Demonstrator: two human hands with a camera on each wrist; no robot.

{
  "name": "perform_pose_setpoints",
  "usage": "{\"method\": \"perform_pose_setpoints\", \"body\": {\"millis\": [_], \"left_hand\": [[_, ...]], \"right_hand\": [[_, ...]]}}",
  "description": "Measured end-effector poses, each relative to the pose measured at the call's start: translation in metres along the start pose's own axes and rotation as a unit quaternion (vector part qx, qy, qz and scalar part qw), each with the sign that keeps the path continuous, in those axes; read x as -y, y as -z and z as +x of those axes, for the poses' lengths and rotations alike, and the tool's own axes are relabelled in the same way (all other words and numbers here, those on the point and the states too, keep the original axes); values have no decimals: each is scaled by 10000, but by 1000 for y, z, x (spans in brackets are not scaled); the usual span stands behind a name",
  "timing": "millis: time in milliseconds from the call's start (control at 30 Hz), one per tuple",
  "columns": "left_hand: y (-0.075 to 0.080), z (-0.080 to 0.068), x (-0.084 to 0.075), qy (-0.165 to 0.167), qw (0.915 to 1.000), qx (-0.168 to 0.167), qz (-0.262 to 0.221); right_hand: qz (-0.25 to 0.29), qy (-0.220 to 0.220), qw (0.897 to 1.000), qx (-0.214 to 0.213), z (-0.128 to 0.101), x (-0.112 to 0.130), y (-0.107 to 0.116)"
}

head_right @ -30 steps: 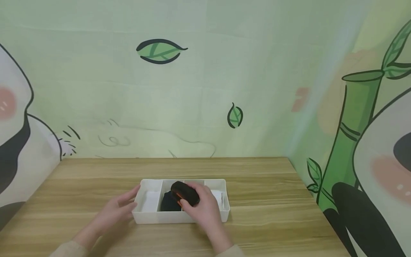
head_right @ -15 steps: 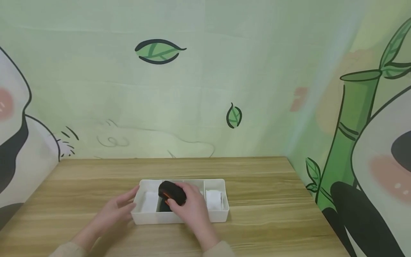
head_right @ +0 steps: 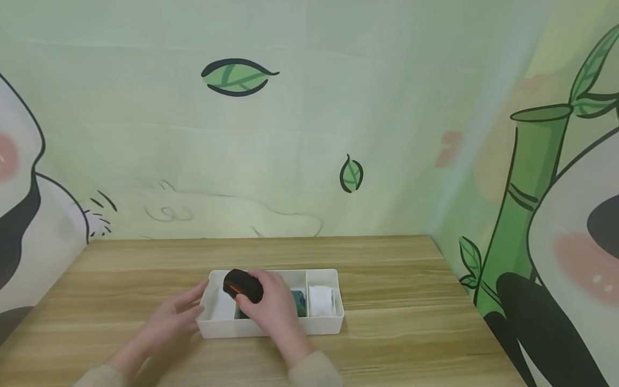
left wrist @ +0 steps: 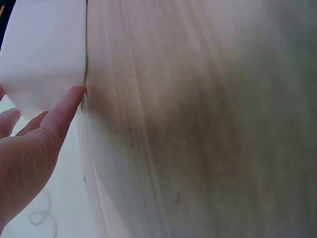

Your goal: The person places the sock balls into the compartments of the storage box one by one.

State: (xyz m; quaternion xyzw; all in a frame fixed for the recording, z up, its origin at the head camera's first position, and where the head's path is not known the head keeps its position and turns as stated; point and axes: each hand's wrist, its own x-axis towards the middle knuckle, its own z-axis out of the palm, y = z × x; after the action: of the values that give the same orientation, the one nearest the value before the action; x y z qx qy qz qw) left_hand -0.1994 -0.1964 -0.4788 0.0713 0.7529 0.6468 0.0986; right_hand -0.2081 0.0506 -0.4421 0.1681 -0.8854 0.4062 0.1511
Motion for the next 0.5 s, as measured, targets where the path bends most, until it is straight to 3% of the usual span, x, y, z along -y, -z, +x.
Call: {"method": "perform_pose_setpoints", "body": {"millis": [500], "left_hand": [[0,1,0,-36,9999,78,-96]], "right_hand": [[-197,-428,9978,470,21,16,-13]]}}
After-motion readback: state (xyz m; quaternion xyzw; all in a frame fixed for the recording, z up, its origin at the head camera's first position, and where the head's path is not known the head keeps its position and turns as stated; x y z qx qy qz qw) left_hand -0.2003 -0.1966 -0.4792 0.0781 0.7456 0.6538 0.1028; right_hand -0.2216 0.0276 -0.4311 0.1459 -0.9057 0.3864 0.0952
